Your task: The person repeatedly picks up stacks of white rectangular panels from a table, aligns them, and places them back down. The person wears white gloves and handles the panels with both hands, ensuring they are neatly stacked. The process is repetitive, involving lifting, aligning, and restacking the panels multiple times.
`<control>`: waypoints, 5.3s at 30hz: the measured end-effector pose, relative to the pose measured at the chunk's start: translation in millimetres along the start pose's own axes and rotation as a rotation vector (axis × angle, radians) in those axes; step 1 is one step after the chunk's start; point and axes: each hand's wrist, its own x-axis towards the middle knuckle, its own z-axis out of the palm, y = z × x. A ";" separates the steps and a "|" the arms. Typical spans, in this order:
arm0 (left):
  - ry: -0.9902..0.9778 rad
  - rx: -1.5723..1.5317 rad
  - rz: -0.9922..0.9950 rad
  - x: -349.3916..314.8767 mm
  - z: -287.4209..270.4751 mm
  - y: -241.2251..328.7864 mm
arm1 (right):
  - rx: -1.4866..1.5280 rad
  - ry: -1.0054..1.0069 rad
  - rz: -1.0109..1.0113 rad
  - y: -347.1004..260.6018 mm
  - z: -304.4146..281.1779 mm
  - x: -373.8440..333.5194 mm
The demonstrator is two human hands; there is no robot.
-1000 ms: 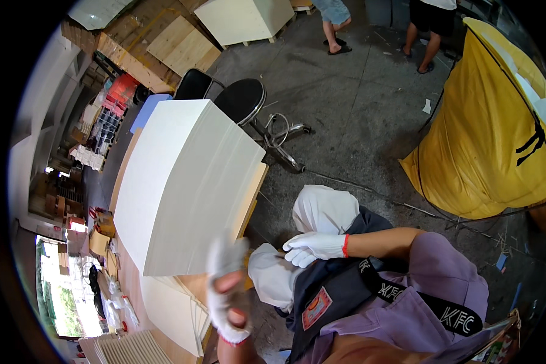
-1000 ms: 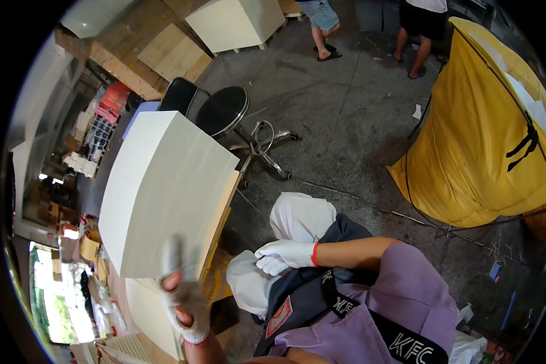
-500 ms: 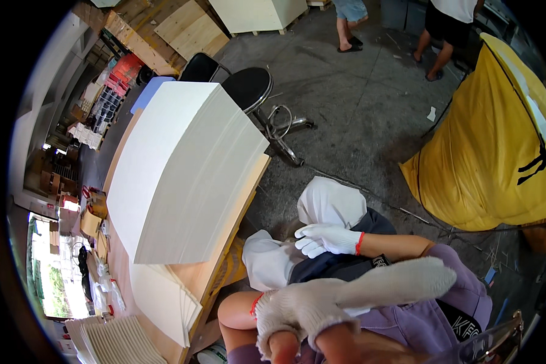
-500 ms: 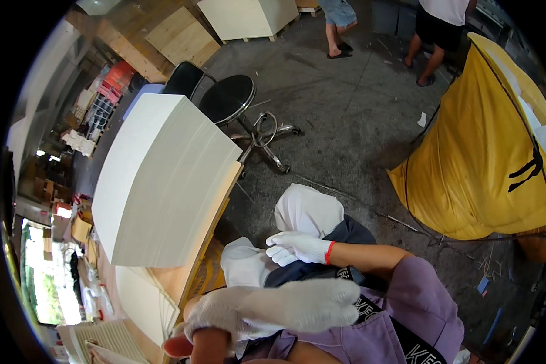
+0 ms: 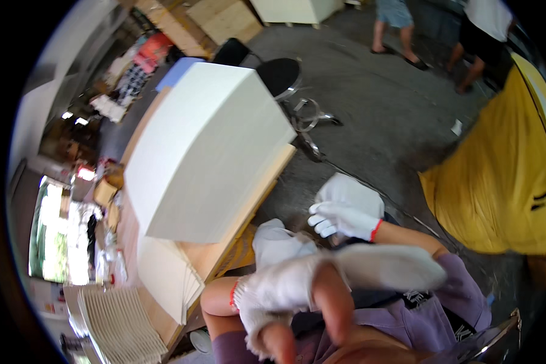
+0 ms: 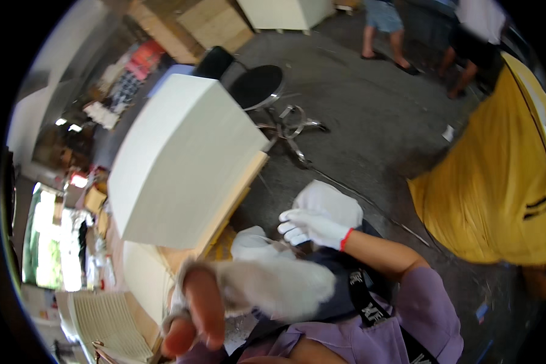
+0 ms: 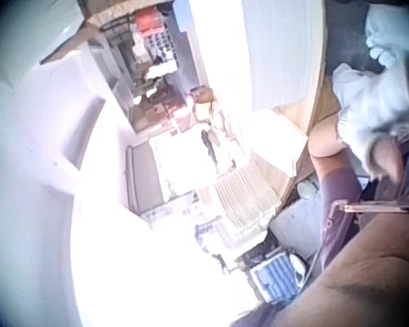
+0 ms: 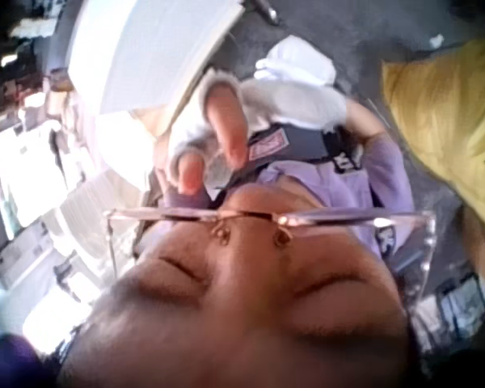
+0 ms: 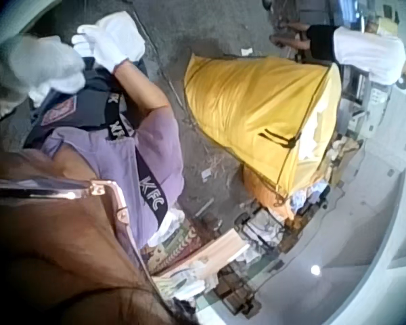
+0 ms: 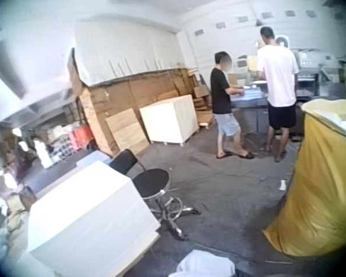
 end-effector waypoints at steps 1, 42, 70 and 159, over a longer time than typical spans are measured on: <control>0.096 0.164 -0.139 2.9 -2.4 22.8 | -0.045 0.018 -0.046 -28.6 21.6 -4.1; 0.495 1.424 -0.694 85.9 -212.6 103.4 | -1.326 0.262 -1.231 -261.2 196.3 115.6; 0.403 1.455 -0.587 75.2 -228.4 100.9 | -1.365 0.301 -1.339 -256.3 188.0 126.0; 0.408 1.798 -0.655 87.1 -211.1 94.3 | -2.137 0.292 -1.542 -286.4 185.8 90.8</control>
